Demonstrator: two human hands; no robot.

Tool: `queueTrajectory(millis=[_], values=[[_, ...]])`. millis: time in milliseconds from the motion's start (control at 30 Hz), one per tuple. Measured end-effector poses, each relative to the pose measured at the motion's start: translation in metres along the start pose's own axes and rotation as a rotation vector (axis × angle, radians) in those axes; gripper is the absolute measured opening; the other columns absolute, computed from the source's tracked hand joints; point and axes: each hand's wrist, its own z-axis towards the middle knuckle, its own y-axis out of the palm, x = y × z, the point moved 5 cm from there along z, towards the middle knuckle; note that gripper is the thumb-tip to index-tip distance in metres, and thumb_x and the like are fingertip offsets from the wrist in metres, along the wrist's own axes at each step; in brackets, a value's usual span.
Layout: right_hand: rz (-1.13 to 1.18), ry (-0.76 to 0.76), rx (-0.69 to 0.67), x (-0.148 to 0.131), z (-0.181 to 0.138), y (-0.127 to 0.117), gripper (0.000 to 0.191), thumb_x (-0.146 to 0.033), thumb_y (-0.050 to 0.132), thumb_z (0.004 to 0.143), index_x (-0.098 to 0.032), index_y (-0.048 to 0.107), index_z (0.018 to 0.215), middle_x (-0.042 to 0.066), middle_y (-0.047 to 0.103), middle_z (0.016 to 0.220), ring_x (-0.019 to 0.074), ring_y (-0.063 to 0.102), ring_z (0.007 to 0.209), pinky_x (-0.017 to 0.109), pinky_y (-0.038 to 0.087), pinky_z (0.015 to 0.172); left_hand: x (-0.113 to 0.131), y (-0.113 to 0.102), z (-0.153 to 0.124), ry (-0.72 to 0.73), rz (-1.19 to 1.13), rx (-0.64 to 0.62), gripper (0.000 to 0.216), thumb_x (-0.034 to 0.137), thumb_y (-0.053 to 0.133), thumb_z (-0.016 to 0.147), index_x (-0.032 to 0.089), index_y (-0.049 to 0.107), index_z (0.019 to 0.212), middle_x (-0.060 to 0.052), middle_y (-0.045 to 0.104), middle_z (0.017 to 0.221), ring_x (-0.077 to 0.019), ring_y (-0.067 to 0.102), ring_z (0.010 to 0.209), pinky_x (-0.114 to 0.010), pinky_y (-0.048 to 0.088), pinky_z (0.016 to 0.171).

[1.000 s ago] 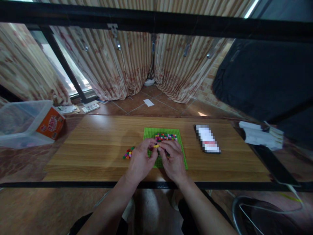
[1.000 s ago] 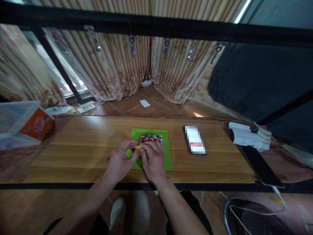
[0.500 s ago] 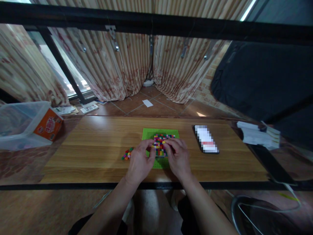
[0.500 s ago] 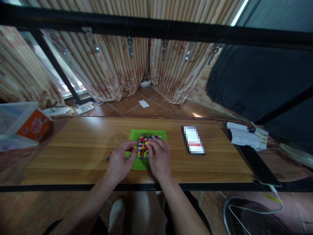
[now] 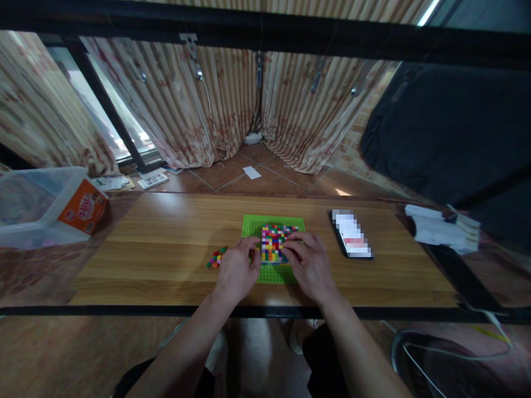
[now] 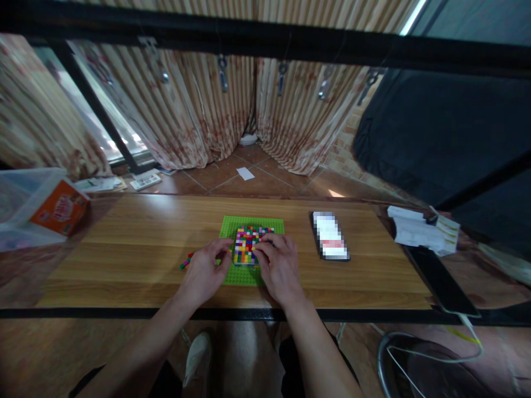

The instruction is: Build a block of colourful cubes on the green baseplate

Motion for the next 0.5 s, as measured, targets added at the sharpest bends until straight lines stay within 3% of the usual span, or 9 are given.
queueTrajectory(millis=[133, 500], values=[[-0.012, -0.009, -0.023, -0.0025, 0.0005, 0.0027, 0.012, -0.028, 0.063, 0.091, -0.023, 0.074, 0.089, 0.005, 0.068, 0.106, 0.0249, 0.056, 0.1, 0.043, 0.045, 0.089, 0.001, 0.001, -0.0008, 0.0, 0.021, -0.02, 0.029, 0.009, 0.052, 0.084, 0.018, 0.066, 0.108, -0.005, 0.071, 0.091, -0.0157, 0.067, 0.076, -0.028, 0.053, 0.073], [0.028, -0.003, 0.068, -0.0059, 0.0031, 0.0092, 0.01, -0.026, 0.066, 0.088, -0.022, 0.073, 0.082, 0.005, 0.069, 0.096, 0.0237, 0.059, 0.091, 0.041, 0.048, 0.083, 0.0003, 0.0043, -0.0027, 0.017, 0.06, -0.032, 0.029, 0.011, 0.053, 0.086, 0.018, 0.066, 0.111, -0.005, 0.072, 0.094, -0.0169, 0.068, 0.078, -0.029, 0.053, 0.073]])
